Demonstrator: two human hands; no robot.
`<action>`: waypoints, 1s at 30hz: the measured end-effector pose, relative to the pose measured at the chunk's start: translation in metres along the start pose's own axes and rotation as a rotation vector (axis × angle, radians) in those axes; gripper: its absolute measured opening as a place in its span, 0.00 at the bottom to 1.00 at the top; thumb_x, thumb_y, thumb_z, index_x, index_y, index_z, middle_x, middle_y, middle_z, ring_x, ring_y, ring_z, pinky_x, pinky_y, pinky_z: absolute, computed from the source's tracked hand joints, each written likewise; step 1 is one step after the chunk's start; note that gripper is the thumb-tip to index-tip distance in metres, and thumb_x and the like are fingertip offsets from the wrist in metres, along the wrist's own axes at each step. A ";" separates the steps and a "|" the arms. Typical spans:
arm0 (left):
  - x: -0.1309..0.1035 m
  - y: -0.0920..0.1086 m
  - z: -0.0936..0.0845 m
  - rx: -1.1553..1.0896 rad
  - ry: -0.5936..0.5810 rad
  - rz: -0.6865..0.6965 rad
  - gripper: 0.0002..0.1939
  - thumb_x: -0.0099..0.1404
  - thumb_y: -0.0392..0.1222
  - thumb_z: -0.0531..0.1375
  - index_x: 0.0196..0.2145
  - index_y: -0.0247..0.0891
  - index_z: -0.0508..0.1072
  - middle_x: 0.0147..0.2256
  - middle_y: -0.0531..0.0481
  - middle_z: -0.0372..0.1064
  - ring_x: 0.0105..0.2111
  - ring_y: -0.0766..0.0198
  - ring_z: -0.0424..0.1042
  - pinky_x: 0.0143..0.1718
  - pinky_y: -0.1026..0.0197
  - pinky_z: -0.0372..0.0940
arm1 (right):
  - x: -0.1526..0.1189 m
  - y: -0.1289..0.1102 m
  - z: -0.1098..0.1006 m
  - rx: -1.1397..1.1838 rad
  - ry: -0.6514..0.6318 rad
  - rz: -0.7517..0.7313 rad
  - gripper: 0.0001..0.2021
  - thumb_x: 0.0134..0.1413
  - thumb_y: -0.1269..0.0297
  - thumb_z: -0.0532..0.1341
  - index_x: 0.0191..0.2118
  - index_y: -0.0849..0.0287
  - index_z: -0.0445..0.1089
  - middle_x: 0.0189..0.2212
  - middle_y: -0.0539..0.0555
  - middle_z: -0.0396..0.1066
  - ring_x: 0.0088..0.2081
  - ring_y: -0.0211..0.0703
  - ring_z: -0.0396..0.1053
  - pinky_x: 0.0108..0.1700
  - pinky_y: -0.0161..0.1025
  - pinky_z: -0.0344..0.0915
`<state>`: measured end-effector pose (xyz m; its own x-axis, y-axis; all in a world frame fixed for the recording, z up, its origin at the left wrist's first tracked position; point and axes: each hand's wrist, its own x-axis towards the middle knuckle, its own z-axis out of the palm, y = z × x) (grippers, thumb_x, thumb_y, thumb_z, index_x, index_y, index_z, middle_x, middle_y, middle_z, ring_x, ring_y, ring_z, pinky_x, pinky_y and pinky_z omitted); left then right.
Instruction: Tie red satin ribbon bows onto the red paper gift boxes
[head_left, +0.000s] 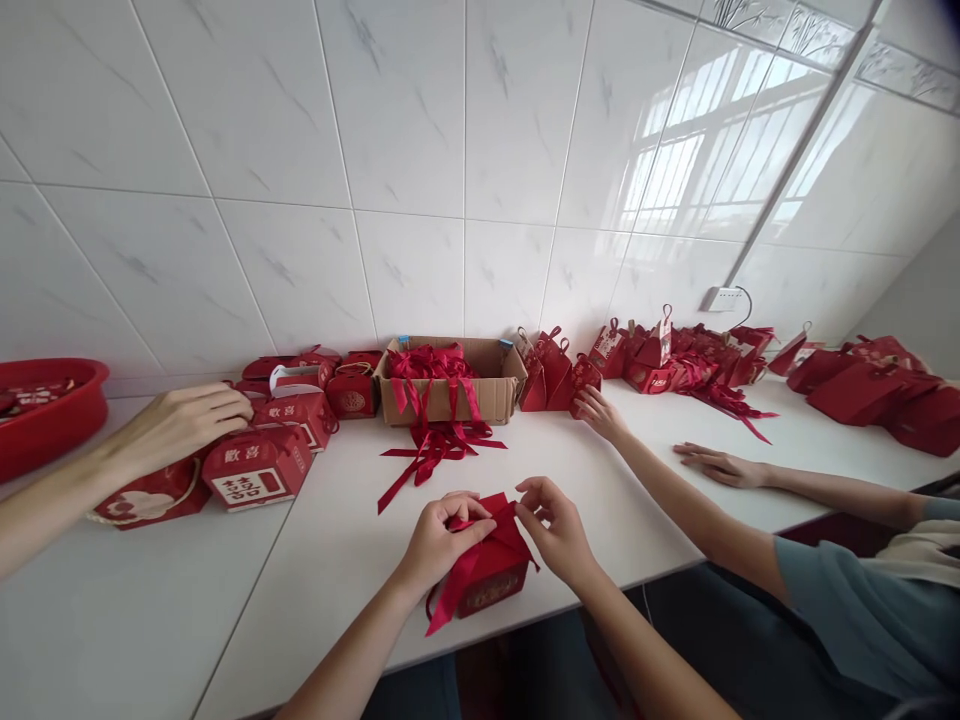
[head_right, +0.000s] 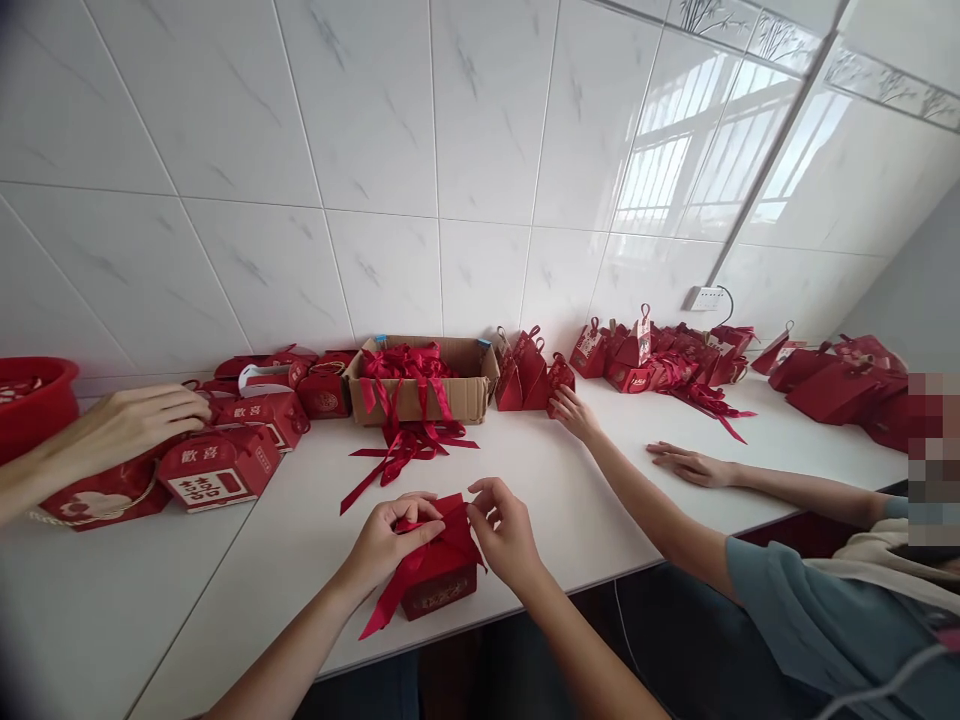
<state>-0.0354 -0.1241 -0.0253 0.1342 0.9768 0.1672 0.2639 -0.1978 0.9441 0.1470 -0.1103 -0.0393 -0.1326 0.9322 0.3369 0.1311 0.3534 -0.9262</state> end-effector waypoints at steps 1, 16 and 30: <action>0.000 0.000 0.001 -0.002 -0.002 -0.003 0.24 0.55 0.41 0.63 0.17 0.42 0.48 0.32 0.47 0.76 0.51 0.52 0.67 0.51 0.49 0.60 | 0.001 0.001 0.000 0.046 0.014 0.014 0.06 0.51 0.67 0.60 0.37 0.56 0.65 0.25 0.48 0.65 0.27 0.38 0.65 0.29 0.35 0.61; 0.001 -0.001 0.002 0.010 -0.056 -0.042 0.24 0.53 0.41 0.63 0.18 0.42 0.47 0.27 0.49 0.70 0.48 0.51 0.71 0.45 0.57 0.63 | 0.007 0.017 0.002 0.323 0.080 0.070 0.14 0.47 0.65 0.64 0.27 0.55 0.53 0.21 0.44 0.61 0.24 0.34 0.58 0.29 0.35 0.57; -0.001 -0.007 0.005 0.004 -0.064 -0.023 0.25 0.53 0.42 0.64 0.18 0.41 0.47 0.25 0.52 0.63 0.44 0.53 0.73 0.41 0.60 0.63 | -0.004 0.024 0.000 0.332 0.114 0.077 0.18 0.49 0.63 0.65 0.26 0.55 0.50 0.21 0.45 0.61 0.25 0.36 0.57 0.31 0.35 0.57</action>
<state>-0.0328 -0.1236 -0.0334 0.1888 0.9738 0.1263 0.2711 -0.1753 0.9464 0.1512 -0.1055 -0.0631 -0.0223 0.9643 0.2637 -0.1925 0.2547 -0.9477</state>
